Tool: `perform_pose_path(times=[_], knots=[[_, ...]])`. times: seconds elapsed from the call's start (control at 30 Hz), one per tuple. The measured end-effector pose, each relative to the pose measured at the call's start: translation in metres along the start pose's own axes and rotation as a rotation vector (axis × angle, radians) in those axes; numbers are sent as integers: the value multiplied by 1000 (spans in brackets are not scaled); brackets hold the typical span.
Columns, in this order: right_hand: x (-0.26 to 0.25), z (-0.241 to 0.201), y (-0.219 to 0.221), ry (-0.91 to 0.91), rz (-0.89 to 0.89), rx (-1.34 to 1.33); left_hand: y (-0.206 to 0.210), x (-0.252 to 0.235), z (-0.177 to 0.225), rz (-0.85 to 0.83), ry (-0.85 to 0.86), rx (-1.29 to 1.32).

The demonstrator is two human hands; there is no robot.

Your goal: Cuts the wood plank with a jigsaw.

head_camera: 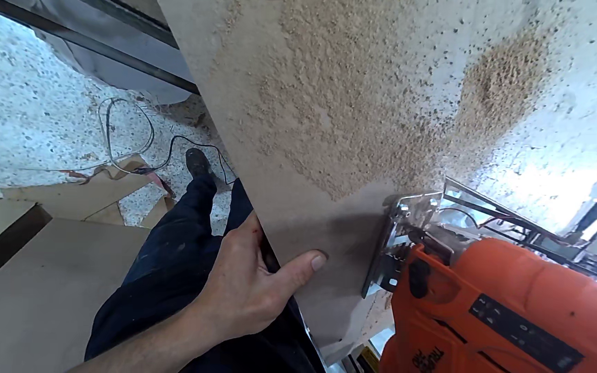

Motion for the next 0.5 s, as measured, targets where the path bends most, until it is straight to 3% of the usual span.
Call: perform_pose_path(times=[0.5], knots=[[-7,-4,4,-2,-42,11,-2,1,0,4,-7,-33]])
Point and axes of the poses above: each hand's wrist, its own x-axis away from the middle knuckle, its own y-axis out of the palm, z = x × y, the point moved 9 cm from there along -x, towards the middle knuckle, and after that the axes turned 2 degrees about z, right-handed, at the moved point
